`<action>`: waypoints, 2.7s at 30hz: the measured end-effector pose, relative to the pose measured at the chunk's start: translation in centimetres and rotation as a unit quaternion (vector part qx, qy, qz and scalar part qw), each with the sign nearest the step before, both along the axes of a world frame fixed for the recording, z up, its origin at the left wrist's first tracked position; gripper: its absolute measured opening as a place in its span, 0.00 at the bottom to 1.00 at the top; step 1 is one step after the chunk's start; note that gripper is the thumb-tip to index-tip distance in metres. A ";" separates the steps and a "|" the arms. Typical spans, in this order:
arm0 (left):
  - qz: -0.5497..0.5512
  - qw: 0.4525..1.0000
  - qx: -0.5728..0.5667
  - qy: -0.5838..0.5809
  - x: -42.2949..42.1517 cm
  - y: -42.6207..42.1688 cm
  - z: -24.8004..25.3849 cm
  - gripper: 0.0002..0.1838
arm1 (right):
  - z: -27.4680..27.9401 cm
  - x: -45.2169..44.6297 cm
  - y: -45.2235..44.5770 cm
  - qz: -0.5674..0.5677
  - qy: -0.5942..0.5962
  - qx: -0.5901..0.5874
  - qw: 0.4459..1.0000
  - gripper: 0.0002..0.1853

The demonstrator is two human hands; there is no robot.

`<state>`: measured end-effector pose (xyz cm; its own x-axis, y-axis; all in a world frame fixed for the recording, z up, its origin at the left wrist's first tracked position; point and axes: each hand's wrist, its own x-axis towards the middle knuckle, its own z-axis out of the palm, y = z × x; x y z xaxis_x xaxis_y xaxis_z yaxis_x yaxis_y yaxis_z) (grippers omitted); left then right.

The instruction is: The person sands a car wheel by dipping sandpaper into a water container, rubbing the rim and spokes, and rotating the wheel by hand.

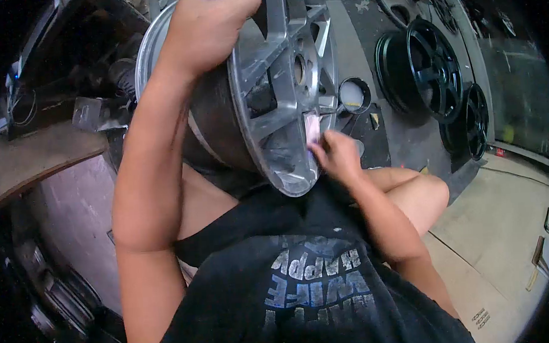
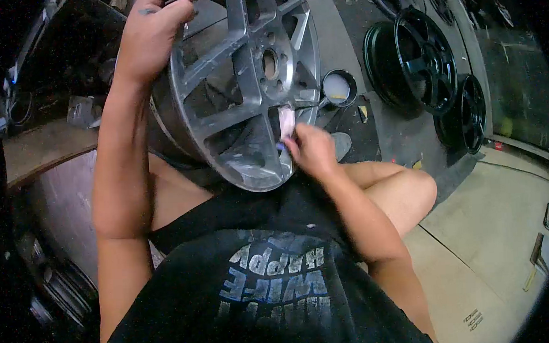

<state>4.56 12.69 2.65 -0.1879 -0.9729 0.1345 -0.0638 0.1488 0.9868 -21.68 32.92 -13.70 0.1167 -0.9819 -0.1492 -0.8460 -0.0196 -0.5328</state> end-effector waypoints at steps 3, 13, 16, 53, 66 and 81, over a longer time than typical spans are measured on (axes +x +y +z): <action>-0.026 1.000 -0.003 -0.014 -0.3 0.2 0.2 0.05 | -1.5 0.7 -6.0 -0.034 0.012 -0.053 0.998 0.17; -0.029 0.999 0.006 0.019 -1.8 -0.4 0.4 0.06 | -1.5 -6.8 -1.1 -0.150 -0.236 0.132 0.951 0.16; -0.032 0.997 0.052 0.037 -2.4 0.6 2.0 0.06 | -1.6 -10.3 -5.2 -0.274 -0.276 0.065 0.919 0.11; -0.039 0.998 -0.039 0.010 -0.7 -0.8 0.4 0.03 | -1.6 -13.8 -13.4 -0.043 -0.581 0.438 0.684 0.12; -0.023 0.997 -0.035 0.068 1.3 -0.9 -3.1 0.04 | 1.1 -5.0 -5.5 0.440 0.023 -0.039 0.897 0.11; -0.008 0.997 -0.016 0.069 1.3 -1.6 -2.8 0.03 | 4.2 -4.4 -1.2 0.384 0.035 0.019 0.922 0.16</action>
<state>5.83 11.04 -0.14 -0.1818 -0.9647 0.1904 0.0754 0.1794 0.9809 -26.06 31.77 -9.47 0.7648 -0.6069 -0.2161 -0.6226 -0.6102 -0.4898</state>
